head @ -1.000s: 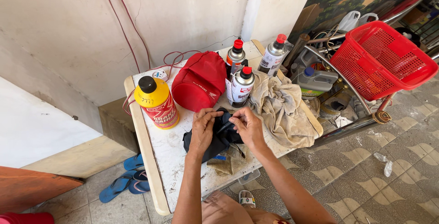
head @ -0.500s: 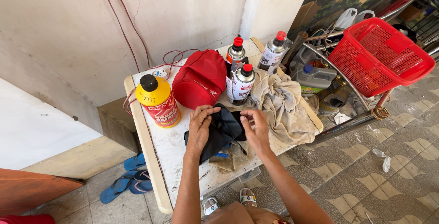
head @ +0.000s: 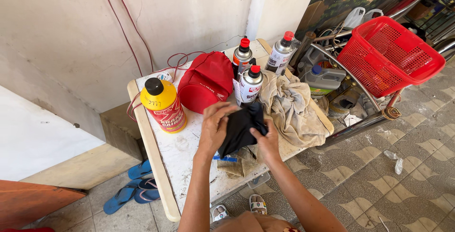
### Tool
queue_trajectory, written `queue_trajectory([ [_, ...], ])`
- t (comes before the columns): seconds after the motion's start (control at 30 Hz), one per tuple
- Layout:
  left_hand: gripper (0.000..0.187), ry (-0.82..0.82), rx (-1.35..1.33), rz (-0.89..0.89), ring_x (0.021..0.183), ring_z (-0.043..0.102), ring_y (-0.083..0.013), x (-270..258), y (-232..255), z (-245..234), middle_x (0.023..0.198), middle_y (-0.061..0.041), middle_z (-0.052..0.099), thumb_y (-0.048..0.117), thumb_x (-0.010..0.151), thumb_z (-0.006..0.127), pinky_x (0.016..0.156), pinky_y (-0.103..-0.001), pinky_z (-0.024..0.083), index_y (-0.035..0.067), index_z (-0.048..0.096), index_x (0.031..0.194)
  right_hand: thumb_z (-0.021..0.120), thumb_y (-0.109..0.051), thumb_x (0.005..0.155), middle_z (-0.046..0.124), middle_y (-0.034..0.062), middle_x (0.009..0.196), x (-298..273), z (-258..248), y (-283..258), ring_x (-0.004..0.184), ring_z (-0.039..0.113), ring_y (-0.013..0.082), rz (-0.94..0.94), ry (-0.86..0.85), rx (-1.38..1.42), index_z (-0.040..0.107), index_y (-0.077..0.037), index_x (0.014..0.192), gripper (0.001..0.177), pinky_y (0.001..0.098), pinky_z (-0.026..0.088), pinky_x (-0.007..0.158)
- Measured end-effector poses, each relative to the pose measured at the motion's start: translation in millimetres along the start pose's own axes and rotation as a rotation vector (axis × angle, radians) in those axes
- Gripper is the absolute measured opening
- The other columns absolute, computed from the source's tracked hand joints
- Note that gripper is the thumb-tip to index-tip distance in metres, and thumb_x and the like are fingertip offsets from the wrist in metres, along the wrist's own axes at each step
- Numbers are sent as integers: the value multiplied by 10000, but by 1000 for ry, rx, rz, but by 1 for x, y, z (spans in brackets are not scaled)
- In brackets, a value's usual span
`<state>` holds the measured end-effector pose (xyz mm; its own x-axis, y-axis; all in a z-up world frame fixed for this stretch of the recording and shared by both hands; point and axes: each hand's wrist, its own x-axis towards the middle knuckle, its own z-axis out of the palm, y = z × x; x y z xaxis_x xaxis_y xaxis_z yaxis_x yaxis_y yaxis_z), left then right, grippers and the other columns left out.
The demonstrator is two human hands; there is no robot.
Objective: The person unpacks a red bag on a white chest freezer, removing a blue packet and several spray cans. They wipe the cans with a cloth and then walk to a metal shelving unit to place the cans on a shelf.
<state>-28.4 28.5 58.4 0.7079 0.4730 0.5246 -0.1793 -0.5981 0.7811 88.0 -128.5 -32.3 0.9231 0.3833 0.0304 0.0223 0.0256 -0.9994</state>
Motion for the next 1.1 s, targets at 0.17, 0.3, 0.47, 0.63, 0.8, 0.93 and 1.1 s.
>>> queue_trajectory([
  [0.17,454,78,236,-255,1219,548,-384,-30,-42,5,1283,-186,626,119,852,749,1069,-469,414,51,632,1285,778,-115,866,697,48,1059,4,-12,9,972,625,140,84,28,-155,624,-51,1136,317,296,485,895],
  [0.3,791,3,278,-497,1215,526,-399,-42,-58,15,1369,-209,554,306,734,870,1028,-466,433,55,515,1395,817,-125,823,696,44,1068,9,-10,4,1001,617,144,101,-31,-171,638,-54,1100,337,294,476,902],
  [0.47,858,-39,180,-531,1268,514,-389,-41,-69,6,1393,-188,547,356,737,880,1063,-462,431,70,484,1443,824,-89,837,664,69,1085,9,3,-3,1025,598,164,-66,-26,-156,616,-48,1122,355,306,479,925],
  [0.63,827,-34,160,-517,1269,508,-374,-41,-71,1,1361,-187,566,341,703,906,1073,-444,429,67,547,1395,753,2,797,685,24,1096,11,20,-31,1020,640,124,36,-5,-54,546,-128,1246,511,277,519,886],
  [0.8,763,-1,104,-490,1139,640,-311,-40,-61,-13,1224,-172,663,360,672,905,999,-402,507,48,628,1311,714,24,895,694,51,1010,4,30,-48,913,639,125,-265,-102,-146,636,-59,1172,300,266,522,815],
  [0.93,660,-33,3,-463,1014,692,-260,-40,-41,-24,1127,-157,699,361,700,905,902,-369,547,15,660,1206,710,25,910,736,48,871,-2,39,-81,801,666,124,-405,-70,-292,664,-34,1076,183,271,537,753],
  [1.1,536,-17,-238,-496,899,691,-178,-24,-8,-30,1000,-108,745,310,767,853,817,-309,560,13,632,1154,726,13,898,756,66,927,8,54,-135,842,729,144,-607,-127,-357,671,-32,1083,198,275,553,764],
])
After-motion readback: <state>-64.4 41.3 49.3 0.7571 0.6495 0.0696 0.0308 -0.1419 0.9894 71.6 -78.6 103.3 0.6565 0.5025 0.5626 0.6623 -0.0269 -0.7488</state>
